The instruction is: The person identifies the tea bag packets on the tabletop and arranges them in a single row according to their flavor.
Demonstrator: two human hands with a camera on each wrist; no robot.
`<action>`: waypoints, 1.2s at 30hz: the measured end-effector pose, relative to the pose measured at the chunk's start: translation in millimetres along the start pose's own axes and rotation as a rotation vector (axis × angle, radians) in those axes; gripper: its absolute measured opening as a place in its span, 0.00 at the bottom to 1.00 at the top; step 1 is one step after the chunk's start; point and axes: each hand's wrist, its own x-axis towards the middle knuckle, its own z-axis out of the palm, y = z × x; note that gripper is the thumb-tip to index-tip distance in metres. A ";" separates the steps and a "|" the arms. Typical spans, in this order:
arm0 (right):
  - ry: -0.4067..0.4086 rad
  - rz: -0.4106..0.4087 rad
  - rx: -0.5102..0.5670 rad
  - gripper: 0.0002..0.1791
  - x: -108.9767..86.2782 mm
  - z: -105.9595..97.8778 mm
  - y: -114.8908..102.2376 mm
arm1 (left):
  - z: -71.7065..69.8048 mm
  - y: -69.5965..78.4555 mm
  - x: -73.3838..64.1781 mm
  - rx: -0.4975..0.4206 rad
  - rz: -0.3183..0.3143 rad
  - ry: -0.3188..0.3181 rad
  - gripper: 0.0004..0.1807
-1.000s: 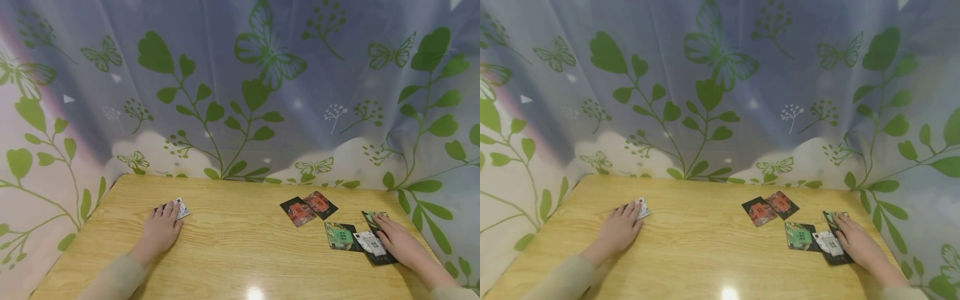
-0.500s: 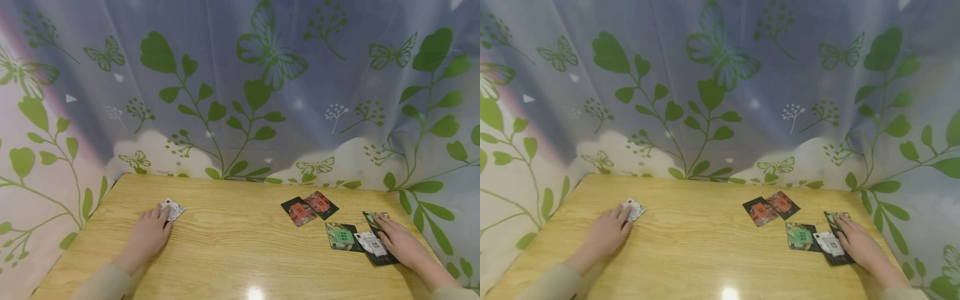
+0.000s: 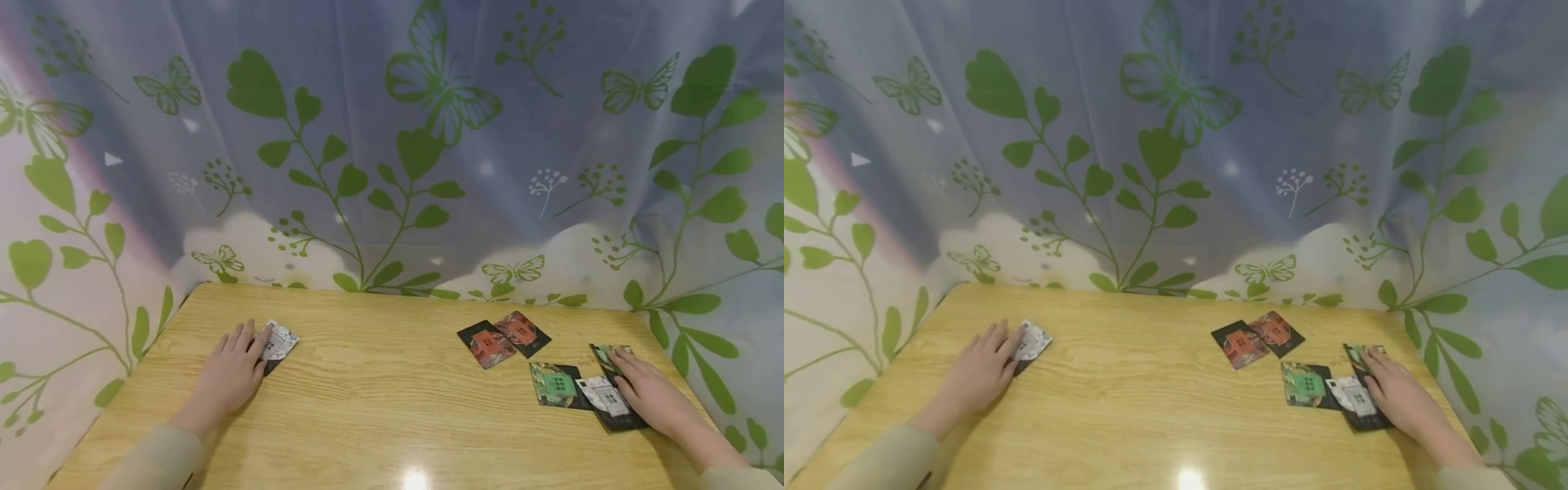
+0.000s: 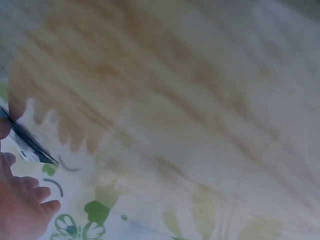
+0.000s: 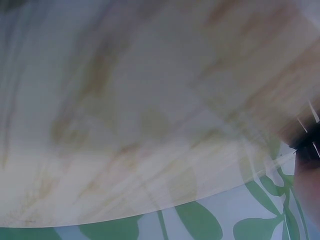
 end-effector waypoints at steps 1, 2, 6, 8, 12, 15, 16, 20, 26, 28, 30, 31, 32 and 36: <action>0.000 -0.001 0.001 0.28 0.1 0.1 -0.1 | -0.6 -0.2 0.2 0.001 0.010 -0.005 0.33; -0.001 -0.001 0.003 0.28 0.1 0.0 -0.3 | -1.4 -0.1 0.4 0.002 0.024 -0.011 0.33; -0.002 -0.002 0.006 0.28 -0.7 -0.9 -1.6 | -2.8 0.3 1.5 0.017 0.094 -0.030 0.31; -0.002 -0.002 0.005 0.28 -0.8 -1.5 -1.9 | -1.9 1.2 2.1 0.020 0.119 -0.035 0.30; -0.003 -0.001 0.002 0.28 -0.3 -1.0 -1.1 | 2.2 3.1 2.9 0.012 0.129 -0.043 0.29; -0.005 -0.001 0.000 0.28 0.1 -0.4 -0.3 | 4.0 5.3 3.6 -0.019 0.117 -0.066 0.29; -0.005 -0.001 -0.001 0.28 0.1 -0.2 -0.1 | 4.5 6.0 4.1 -0.035 0.110 -0.076 0.30; -0.001 -0.004 0.001 0.28 0.4 0.4 0.6 | 4.1 9.4 6.8 -0.102 0.091 -0.105 0.31; 0.002 -0.009 0.007 0.28 -0.2 1.1 1.3 | -0.1 15.3 10.8 -0.113 0.085 -0.116 0.31; 0.002 -0.009 0.010 0.28 -0.4 1.2 1.5 | -0.8 16.4 11.6 -0.106 0.082 -0.119 0.31; 0.001 -0.008 0.011 0.29 -0.4 1.3 1.7 | -0.2 16.9 12.3 -0.098 0.081 -0.125 0.31; 0.000 -0.008 0.012 0.29 -0.4 1.2 1.8 | 0.5 16.8 12.5 -0.095 0.080 -0.128 0.31; -0.001 -0.007 0.014 0.29 -0.3 1.1 1.9 | 1.4 16.5 12.8 -0.089 0.079 -0.131 0.31; -0.002 -0.008 0.018 0.29 0.9 0.1 2.3 | 4.9 15.4 13.1 -0.076 0.083 -0.128 0.32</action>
